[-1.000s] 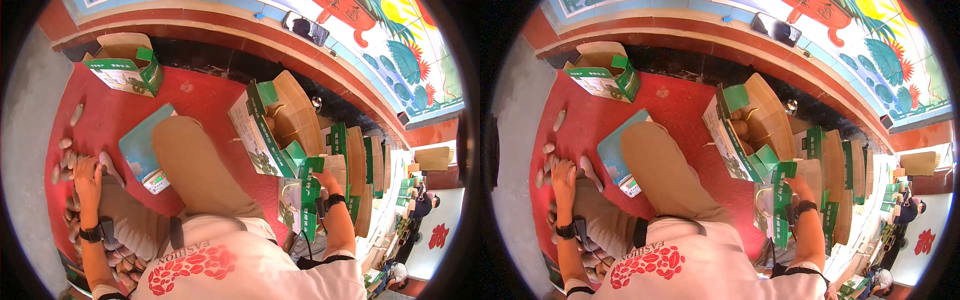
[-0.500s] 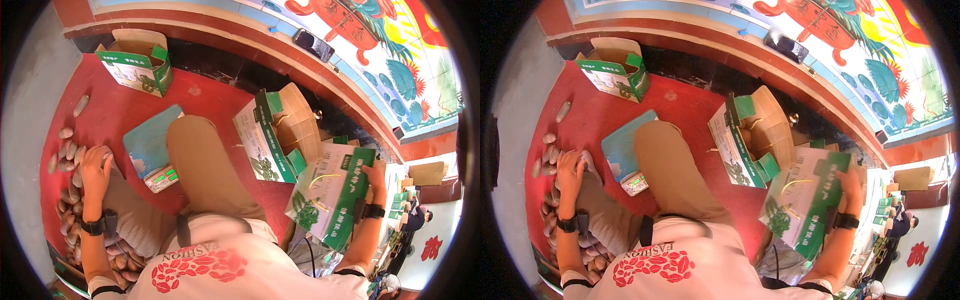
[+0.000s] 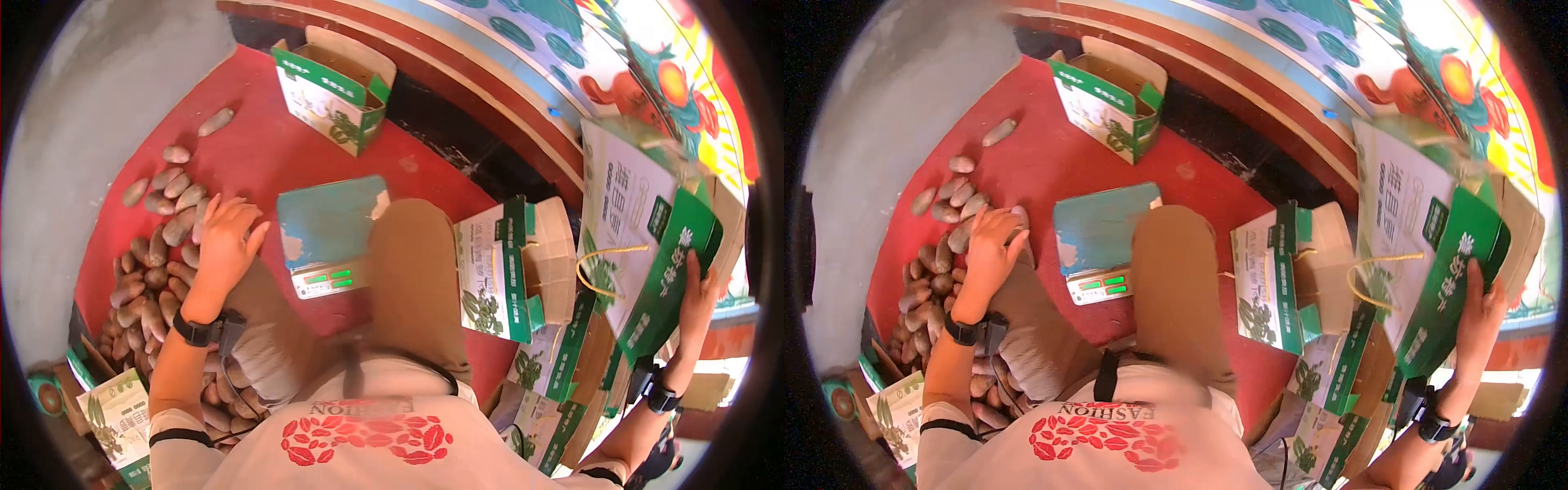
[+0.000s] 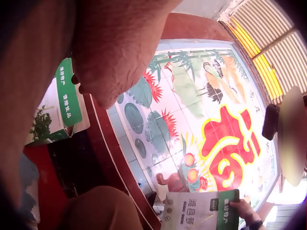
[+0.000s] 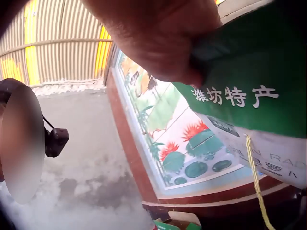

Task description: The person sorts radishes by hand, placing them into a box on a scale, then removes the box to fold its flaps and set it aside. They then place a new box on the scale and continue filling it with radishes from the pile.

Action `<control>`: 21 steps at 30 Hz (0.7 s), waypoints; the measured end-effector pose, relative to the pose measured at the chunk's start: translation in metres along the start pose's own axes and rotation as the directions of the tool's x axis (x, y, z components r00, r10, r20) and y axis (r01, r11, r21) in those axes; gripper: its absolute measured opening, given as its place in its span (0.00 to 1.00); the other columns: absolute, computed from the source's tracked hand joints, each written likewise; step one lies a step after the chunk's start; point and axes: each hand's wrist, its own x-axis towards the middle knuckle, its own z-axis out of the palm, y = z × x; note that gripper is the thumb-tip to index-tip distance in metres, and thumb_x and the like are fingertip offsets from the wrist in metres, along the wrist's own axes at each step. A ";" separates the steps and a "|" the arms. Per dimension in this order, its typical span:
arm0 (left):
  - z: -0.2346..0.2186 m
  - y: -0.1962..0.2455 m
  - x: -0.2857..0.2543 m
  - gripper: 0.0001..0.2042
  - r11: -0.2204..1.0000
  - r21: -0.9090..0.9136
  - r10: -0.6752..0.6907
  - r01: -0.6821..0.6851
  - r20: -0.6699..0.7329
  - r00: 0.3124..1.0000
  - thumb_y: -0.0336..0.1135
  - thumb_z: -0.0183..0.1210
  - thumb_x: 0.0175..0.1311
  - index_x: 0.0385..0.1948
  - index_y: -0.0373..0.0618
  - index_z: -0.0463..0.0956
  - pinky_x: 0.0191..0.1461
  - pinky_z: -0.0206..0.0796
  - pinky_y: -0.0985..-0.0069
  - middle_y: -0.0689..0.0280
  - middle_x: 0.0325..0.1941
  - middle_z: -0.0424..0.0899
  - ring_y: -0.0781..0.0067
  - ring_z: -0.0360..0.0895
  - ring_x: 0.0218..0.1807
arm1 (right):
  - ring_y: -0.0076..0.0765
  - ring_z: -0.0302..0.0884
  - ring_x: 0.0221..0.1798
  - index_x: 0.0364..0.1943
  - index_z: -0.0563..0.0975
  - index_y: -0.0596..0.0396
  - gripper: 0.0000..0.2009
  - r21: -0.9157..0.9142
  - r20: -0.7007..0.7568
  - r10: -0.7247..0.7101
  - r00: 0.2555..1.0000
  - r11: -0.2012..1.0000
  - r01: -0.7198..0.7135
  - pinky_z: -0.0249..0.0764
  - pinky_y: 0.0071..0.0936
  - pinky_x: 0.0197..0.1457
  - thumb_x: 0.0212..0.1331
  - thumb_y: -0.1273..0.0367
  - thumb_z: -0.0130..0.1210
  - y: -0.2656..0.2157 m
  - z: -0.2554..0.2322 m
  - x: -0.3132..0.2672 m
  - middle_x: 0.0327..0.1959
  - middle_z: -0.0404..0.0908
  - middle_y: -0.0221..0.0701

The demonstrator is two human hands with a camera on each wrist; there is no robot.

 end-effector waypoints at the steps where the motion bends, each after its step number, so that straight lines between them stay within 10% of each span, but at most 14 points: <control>1: -0.002 -0.002 -0.002 0.10 1.000 0.002 -0.016 0.016 -0.001 1.000 0.34 0.65 0.52 0.34 0.40 0.79 0.66 0.58 0.53 0.59 0.39 0.82 0.57 0.77 0.51 | 0.25 0.69 0.36 0.43 0.76 0.66 0.14 -0.058 -0.009 -0.052 0.999 0.997 0.052 0.67 0.24 0.42 0.69 0.65 0.51 -0.011 0.004 0.014 0.33 0.78 0.32; 9: -0.018 -0.012 -0.018 0.11 0.998 0.038 -0.054 0.054 -0.011 0.998 0.35 0.64 0.54 0.36 0.40 0.79 0.66 0.58 0.52 0.58 0.40 0.82 0.56 0.76 0.51 | 0.23 0.65 0.27 0.38 0.77 0.65 0.16 0.219 0.022 -0.218 0.976 0.953 0.208 0.65 0.27 0.32 0.67 0.60 0.54 -0.121 0.091 0.097 0.25 0.76 0.30; 12: -0.023 -0.012 -0.023 0.11 0.997 0.029 -0.072 0.072 -0.014 0.997 0.35 0.64 0.54 0.36 0.40 0.79 0.66 0.58 0.52 0.59 0.40 0.83 0.56 0.76 0.51 | 0.36 0.70 0.26 0.36 0.76 0.65 0.17 0.244 0.070 -0.360 0.930 0.910 0.334 0.67 0.34 0.33 0.65 0.60 0.55 -0.158 0.138 0.100 0.26 0.77 0.41; 15: -0.026 -0.015 -0.026 0.10 0.995 0.041 -0.088 0.088 -0.014 0.996 0.34 0.64 0.54 0.36 0.41 0.79 0.65 0.58 0.52 0.59 0.39 0.83 0.57 0.77 0.51 | 0.60 0.72 0.32 0.32 0.75 0.61 0.12 0.143 0.088 -0.568 0.818 0.820 0.554 0.68 0.43 0.35 0.62 0.64 0.55 -0.227 0.156 0.072 0.29 0.76 0.52; 21: -0.028 -0.019 -0.029 0.10 0.993 0.053 -0.106 0.107 -0.017 0.994 0.34 0.64 0.53 0.34 0.41 0.79 0.66 0.58 0.51 0.60 0.39 0.82 0.57 0.77 0.51 | 0.55 0.76 0.35 0.33 0.74 0.56 0.06 0.210 0.166 -0.741 0.651 0.672 0.710 0.70 0.48 0.37 0.60 0.68 0.54 -0.282 0.180 0.051 0.28 0.77 0.45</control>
